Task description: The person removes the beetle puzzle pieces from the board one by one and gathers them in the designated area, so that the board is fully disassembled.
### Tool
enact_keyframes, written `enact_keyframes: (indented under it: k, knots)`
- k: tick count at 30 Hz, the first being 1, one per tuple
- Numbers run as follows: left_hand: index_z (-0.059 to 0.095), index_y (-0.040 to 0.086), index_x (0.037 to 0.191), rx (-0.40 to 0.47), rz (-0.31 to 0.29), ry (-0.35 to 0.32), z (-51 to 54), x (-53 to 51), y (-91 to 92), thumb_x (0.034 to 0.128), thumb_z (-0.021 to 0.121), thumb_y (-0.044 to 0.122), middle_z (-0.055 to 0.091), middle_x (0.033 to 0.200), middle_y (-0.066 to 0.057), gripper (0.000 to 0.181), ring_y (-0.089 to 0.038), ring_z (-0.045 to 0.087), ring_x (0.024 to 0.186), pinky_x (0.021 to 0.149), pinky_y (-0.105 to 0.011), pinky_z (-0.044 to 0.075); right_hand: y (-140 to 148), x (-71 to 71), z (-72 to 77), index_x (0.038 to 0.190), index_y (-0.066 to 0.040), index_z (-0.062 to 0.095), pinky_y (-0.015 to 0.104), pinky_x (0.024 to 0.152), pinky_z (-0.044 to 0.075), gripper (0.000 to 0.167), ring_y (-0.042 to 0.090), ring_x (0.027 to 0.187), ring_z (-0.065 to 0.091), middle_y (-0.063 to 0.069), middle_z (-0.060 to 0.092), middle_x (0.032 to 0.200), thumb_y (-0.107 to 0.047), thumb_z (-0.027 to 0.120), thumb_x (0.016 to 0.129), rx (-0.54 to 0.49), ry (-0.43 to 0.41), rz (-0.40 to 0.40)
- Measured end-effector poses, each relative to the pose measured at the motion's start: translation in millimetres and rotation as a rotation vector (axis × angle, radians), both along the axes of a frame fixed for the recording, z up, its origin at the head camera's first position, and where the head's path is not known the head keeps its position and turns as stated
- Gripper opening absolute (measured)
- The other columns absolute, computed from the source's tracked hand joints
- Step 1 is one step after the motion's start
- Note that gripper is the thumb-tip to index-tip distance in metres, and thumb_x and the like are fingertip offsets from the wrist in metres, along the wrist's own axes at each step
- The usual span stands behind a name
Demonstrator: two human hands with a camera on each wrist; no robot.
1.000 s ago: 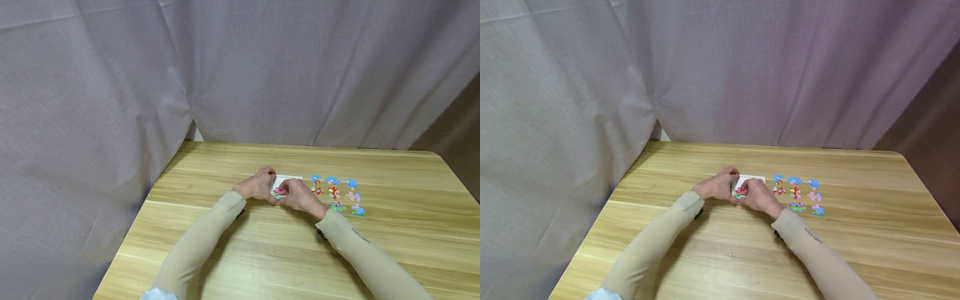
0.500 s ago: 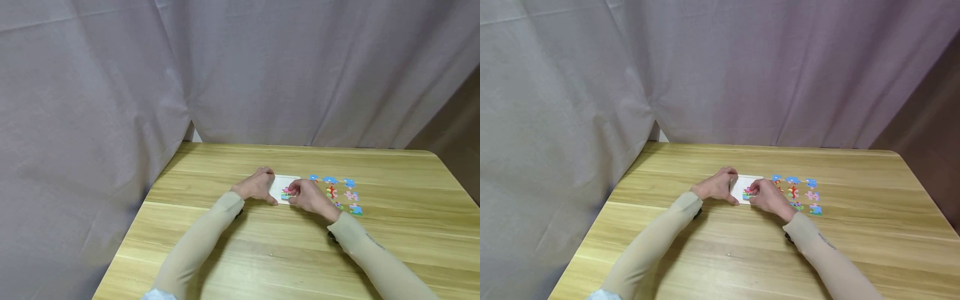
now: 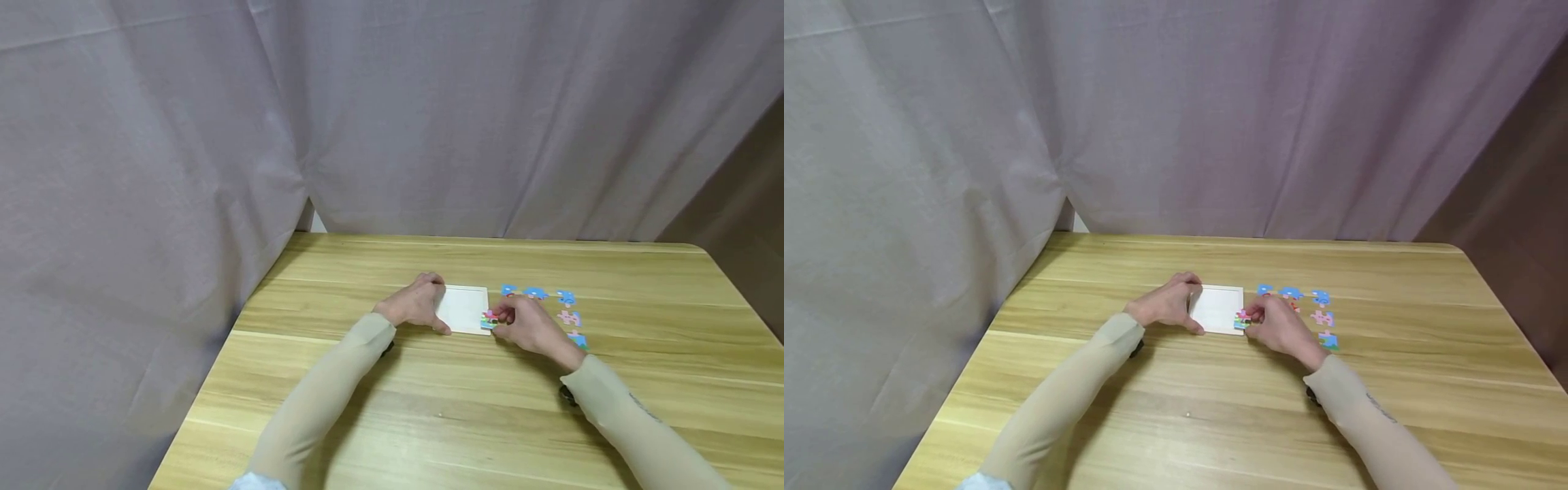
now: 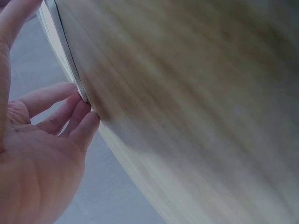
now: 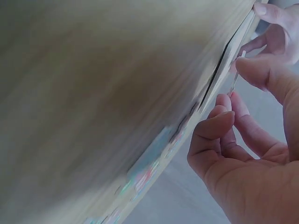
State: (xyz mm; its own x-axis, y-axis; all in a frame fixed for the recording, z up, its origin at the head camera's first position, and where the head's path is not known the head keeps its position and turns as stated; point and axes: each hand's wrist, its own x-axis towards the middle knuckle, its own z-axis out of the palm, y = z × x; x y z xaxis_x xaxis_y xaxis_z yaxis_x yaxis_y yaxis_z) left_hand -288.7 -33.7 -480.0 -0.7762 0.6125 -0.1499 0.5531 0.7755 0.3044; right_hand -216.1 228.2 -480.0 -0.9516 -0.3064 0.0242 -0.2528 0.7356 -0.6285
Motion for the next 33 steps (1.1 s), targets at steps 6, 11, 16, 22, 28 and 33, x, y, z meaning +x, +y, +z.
enact_keyframes:
  k: [6, 11, 16, 22, 28, 33]
  knots:
    - [0.065, 0.006, 0.147, -0.001, -0.004, 0.002, 0.5, 0.1, -2.1, 0.0832, 0.094, 0.052, 0.046, 0.167, -0.006, 0.084, -0.023, 0.044, 0.153, 0.125, -0.034, 0.049, 12.3, 3.6, -0.1, 0.104, 0.002, 0.077, 0.022, 0.072, 0.047, 0.022, 0.017, 0.086, 0.058, 0.008, 0.069, 0.092, -0.003, 0.083, 0.083, 0.018, 0.027, -0.013]
    - [0.061, 0.006, 0.153, 0.000, 0.005, -0.003, 0.9, -0.5, -3.9, 0.0827, 0.095, 0.052, 0.046, 0.167, -0.006, 0.090, -0.022, 0.043, 0.154, 0.125, -0.033, 0.048, 19.1, 7.6, -1.6, 0.101, 0.000, 0.077, 0.021, 0.070, 0.046, 0.023, 0.015, 0.084, 0.058, 0.006, 0.068, 0.090, -0.004, 0.084, 0.080, 0.035, 0.043, -0.028]
    - [0.061, 0.005, 0.153, 0.005, 0.014, -0.007, 1.1, -1.4, -5.7, 0.0824, 0.095, 0.051, 0.046, 0.168, -0.006, 0.091, -0.023, 0.043, 0.154, 0.127, -0.034, 0.046, 23.5, 9.8, -2.7, 0.100, 0.000, 0.076, 0.022, 0.069, 0.046, 0.024, 0.014, 0.084, 0.058, 0.007, 0.068, 0.090, -0.005, 0.085, 0.079, 0.034, 0.024, -0.030]
    - [0.061, 0.005, 0.153, 0.004, 0.019, -0.011, 0.2, -1.4, -6.8, 0.0822, 0.096, 0.051, 0.045, 0.168, -0.006, 0.091, -0.022, 0.043, 0.155, 0.128, -0.033, 0.046, 25.3, 10.8, -2.3, 0.102, 0.000, 0.078, 0.024, 0.071, 0.048, 0.024, 0.015, 0.086, 0.059, 0.007, 0.071, 0.092, -0.008, 0.086, 0.082, 0.061, -0.002, -0.025]
    - [0.060, 0.004, 0.153, 0.005, 0.016, -0.010, 0.4, -1.9, -7.3, 0.0822, 0.095, 0.051, 0.045, 0.168, -0.006, 0.092, -0.023, 0.043, 0.155, 0.128, -0.033, 0.045, 26.2, 9.1, -0.8, 0.107, 0.001, 0.079, 0.027, 0.077, 0.050, 0.026, 0.017, 0.091, 0.062, 0.007, 0.073, 0.095, -0.010, 0.087, 0.084, 0.093, -0.026, -0.021]
    - [0.059, 0.006, 0.155, 0.024, 0.022, -0.016, -0.5, -1.7, -8.0, 0.0818, 0.096, 0.049, 0.046, 0.168, -0.006, 0.093, -0.023, 0.043, 0.154, 0.127, -0.035, 0.047, 27.0, 8.7, -1.2, 0.109, 0.001, 0.080, 0.027, 0.078, 0.051, 0.028, 0.018, 0.092, 0.064, 0.008, 0.075, 0.097, -0.011, 0.088, 0.085, 0.097, -0.047, -0.021]
